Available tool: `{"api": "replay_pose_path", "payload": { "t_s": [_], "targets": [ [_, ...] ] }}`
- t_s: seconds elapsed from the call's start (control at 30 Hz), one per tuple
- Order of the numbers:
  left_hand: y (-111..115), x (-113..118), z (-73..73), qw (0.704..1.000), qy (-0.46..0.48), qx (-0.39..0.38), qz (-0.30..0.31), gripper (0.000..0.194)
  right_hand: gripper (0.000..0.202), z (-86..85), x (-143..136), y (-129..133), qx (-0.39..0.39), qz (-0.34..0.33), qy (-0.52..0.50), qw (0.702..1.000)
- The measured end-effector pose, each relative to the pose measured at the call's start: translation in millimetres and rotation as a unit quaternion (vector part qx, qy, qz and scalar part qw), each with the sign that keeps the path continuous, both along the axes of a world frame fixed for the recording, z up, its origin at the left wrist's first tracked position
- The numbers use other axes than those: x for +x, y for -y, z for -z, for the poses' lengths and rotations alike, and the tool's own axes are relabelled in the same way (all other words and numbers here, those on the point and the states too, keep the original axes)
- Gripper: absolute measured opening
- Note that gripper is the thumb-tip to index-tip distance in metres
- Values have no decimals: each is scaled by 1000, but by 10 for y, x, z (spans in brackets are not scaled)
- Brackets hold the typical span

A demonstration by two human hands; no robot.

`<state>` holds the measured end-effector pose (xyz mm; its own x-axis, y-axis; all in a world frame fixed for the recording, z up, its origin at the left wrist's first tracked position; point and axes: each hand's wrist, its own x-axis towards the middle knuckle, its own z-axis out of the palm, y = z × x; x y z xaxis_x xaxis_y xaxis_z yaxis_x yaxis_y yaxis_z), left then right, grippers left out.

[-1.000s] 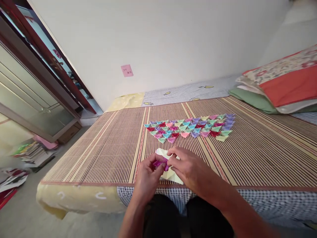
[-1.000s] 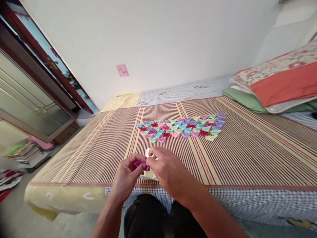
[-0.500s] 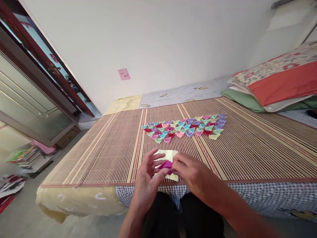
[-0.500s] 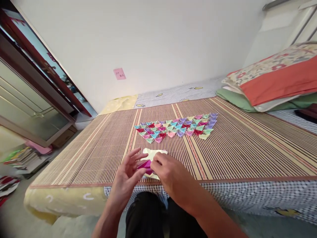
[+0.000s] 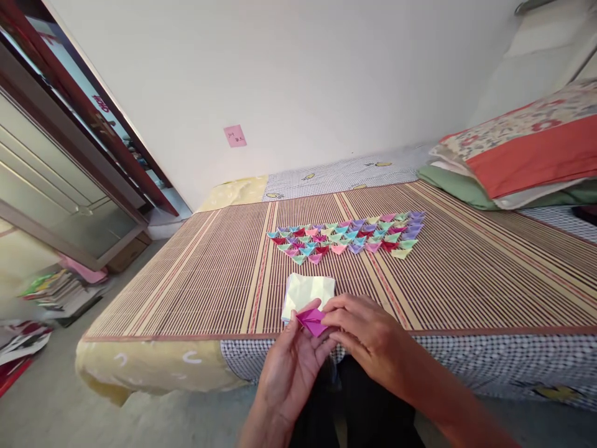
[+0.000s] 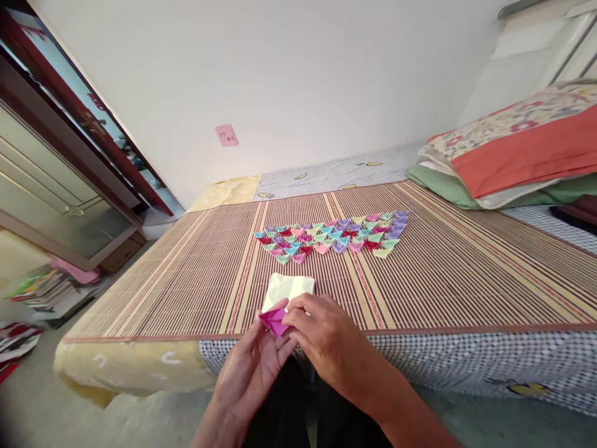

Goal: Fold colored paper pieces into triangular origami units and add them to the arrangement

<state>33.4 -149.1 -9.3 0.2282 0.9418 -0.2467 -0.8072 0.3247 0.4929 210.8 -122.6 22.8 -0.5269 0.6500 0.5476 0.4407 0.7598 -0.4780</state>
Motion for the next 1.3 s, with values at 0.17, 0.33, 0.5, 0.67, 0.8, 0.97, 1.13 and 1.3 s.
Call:
{"api": "replay_pose_path", "payload": {
  "t_s": [0.17, 0.33, 0.5, 0.67, 0.8, 0.97, 1.13, 1.3],
  "targets": [
    [48, 59, -11, 999, 30, -9, -6, 39, 25, 81, 101, 45, 10, 31, -72, 997],
    [76, 120, -3, 999, 23, 0, -26, 35, 21, 116, 114, 96, -18, 48, -89, 995],
    [100, 174, -12, 999, 3, 11, -30, 33, 12, 173, 34, 145, -111, 93, -107, 984],
    [108, 215, 77, 998, 20, -52, -36, 34, 11, 216, -32, 188, -123, 92, -97, 983],
    [91, 215, 164, 997, 16, -69, -16, 36, 18, 211, 2, 187, -114, 46, -11, 992],
    [62, 224, 194, 998, -9, -68, 15, 36, 24, 306, 32, 146, -64, 59, 68, 994],
    [11, 236, 212, 997, -26, -63, 18, 31, 21, 334, 77, 93, -67, 71, 64, 993],
    [-61, 238, 242, 995, -50, -63, 55, 37, 23, 343, 130, 30, -70, 72, 91, 991]
  ]
}}
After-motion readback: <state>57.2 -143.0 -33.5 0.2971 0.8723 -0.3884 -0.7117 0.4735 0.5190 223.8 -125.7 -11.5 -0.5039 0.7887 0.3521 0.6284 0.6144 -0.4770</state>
